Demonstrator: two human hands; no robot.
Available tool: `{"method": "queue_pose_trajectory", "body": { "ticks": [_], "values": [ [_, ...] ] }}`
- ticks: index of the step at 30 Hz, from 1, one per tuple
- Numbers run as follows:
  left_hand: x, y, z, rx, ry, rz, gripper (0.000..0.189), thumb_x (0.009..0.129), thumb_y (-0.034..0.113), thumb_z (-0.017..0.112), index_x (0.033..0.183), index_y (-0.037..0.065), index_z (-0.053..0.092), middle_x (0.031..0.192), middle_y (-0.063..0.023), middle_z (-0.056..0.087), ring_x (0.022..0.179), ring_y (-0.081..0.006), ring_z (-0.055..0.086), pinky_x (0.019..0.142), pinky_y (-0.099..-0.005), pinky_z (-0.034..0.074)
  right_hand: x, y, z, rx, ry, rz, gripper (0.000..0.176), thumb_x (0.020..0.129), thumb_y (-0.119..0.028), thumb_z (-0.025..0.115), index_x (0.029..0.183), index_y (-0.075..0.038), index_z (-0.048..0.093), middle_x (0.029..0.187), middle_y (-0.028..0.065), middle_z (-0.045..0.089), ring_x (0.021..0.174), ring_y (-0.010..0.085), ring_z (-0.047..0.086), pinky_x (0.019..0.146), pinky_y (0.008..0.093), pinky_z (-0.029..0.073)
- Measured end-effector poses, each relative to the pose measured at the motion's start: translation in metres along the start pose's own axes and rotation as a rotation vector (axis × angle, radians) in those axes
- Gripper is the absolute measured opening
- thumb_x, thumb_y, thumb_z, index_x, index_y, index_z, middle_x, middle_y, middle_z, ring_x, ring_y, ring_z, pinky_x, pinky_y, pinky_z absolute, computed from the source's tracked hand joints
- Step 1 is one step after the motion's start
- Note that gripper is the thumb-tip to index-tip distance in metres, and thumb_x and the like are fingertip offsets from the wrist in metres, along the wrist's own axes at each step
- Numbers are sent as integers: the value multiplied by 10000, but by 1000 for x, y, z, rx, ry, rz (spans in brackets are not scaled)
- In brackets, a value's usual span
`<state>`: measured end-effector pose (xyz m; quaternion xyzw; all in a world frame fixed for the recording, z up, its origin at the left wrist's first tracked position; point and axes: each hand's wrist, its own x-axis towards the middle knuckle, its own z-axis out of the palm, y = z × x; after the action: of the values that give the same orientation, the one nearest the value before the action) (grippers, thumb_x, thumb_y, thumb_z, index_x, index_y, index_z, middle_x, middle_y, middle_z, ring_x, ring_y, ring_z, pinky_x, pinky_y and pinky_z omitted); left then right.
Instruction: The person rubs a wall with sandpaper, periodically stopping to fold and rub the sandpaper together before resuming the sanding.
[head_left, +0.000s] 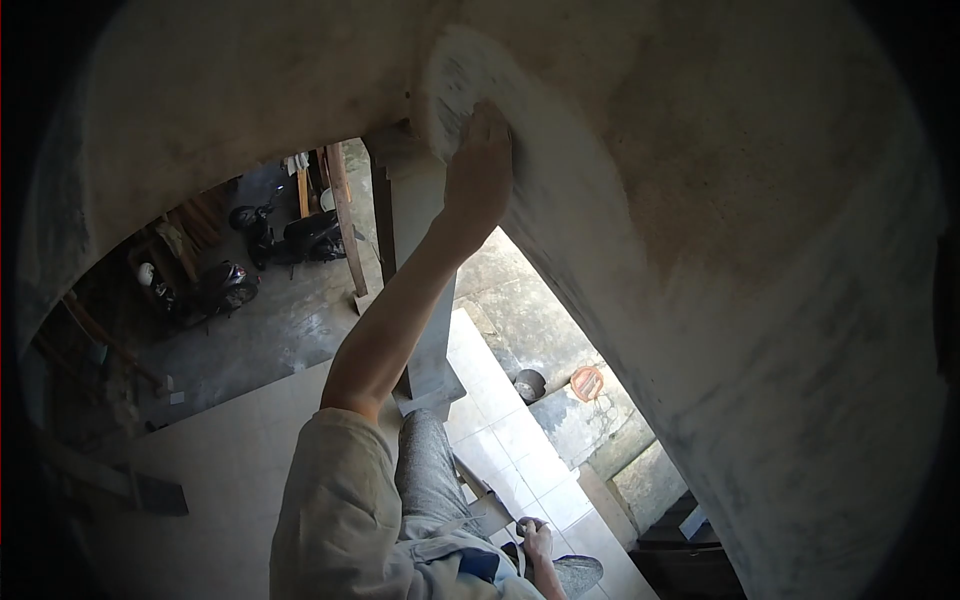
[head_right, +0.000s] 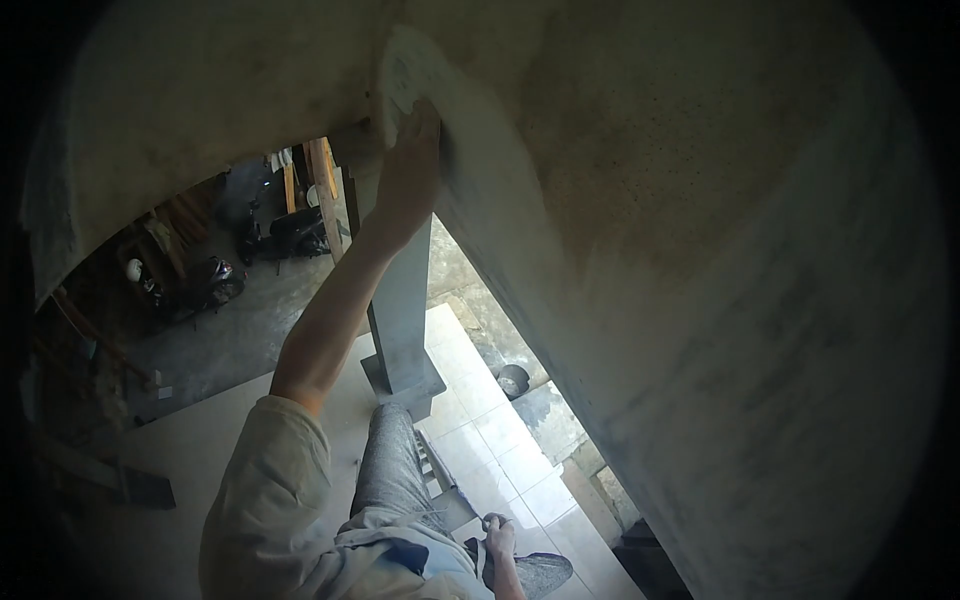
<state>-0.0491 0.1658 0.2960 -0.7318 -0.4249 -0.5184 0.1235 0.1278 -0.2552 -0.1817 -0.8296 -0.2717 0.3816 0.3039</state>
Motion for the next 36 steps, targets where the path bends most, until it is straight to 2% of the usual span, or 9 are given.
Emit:
{"method": "queue_pose_trajectory", "body": {
  "ticks": [4,8,16,20,24,27,31,34,36],
  "values": [
    [-45,17,-2,88,51,207,457,880,-43,485,1301,-156,348,1322,-322,423,1222,-422,473,1017,-384,460,9,6,6,46,-16,-31,274,915,-158,467,936,-20,704,853,122,704,819,213,669,780,340,494],
    [-2,-8,1,-26,-7,3,452,884,-33,483,1295,-161,346,1300,-319,436,1213,-422,476,1014,-376,465,5,8,2,-20,-28,-28,290,906,-169,478,967,-14,715,896,137,715,829,215,676,792,320,505],
    [-32,-13,1,-30,27,124,434,916,-4,434,1325,-121,348,1362,-297,395,1263,-403,433,1051,-399,419,15,18,17,19,-14,-60,287,919,-176,466,946,-27,709,880,132,709,839,218,672,788,337,497],
    [-12,-17,-8,-186,-120,-56,451,914,-11,420,1343,-114,327,1366,-294,388,1297,-400,397,1079,-407,388,4,13,8,-28,-3,-35,296,915,-201,477,946,-34,719,888,125,718,833,211,678,784,328,504],
    [-55,7,-10,-51,-25,100,417,918,-8,412,1321,-103,363,1360,-275,401,1282,-394,417,1048,-393,419,5,13,15,1,-8,-29,294,919,-206,478,947,-42,721,888,124,717,843,207,676,784,327,503],
    [-33,-14,-3,-27,60,148,411,912,-10,418,1306,-120,370,1360,-271,403,1269,-397,430,1030,-378,440,13,17,13,-43,-33,-18,293,916,-212,482,943,-47,723,901,123,717,854,210,677,795,324,502],
    [-9,-14,-8,-72,-128,-76,465,896,-19,444,1334,-123,330,1362,-267,403,1252,-406,445,1026,-387,443,-1,5,7,-38,-18,-14,289,910,-228,492,950,-65,727,907,118,718,864,216,677,807,327,501],
    [-51,4,-9,122,19,191,468,877,-29,478,1318,-119,349,1350,-279,405,1253,-398,438,1020,-392,450,1,6,13,-19,-5,-11,291,906,-228,495,953,-58,726,911,124,718,878,221,676,809,332,501],
    [-39,-3,-12,12,-1,131,467,879,-30,469,1321,-115,347,1351,-280,405,1262,-394,429,1017,-392,453,5,9,19,-7,0,-35,291,903,-225,495,952,-54,725,906,130,717,882,221,676,807,333,502]
  ]
}}
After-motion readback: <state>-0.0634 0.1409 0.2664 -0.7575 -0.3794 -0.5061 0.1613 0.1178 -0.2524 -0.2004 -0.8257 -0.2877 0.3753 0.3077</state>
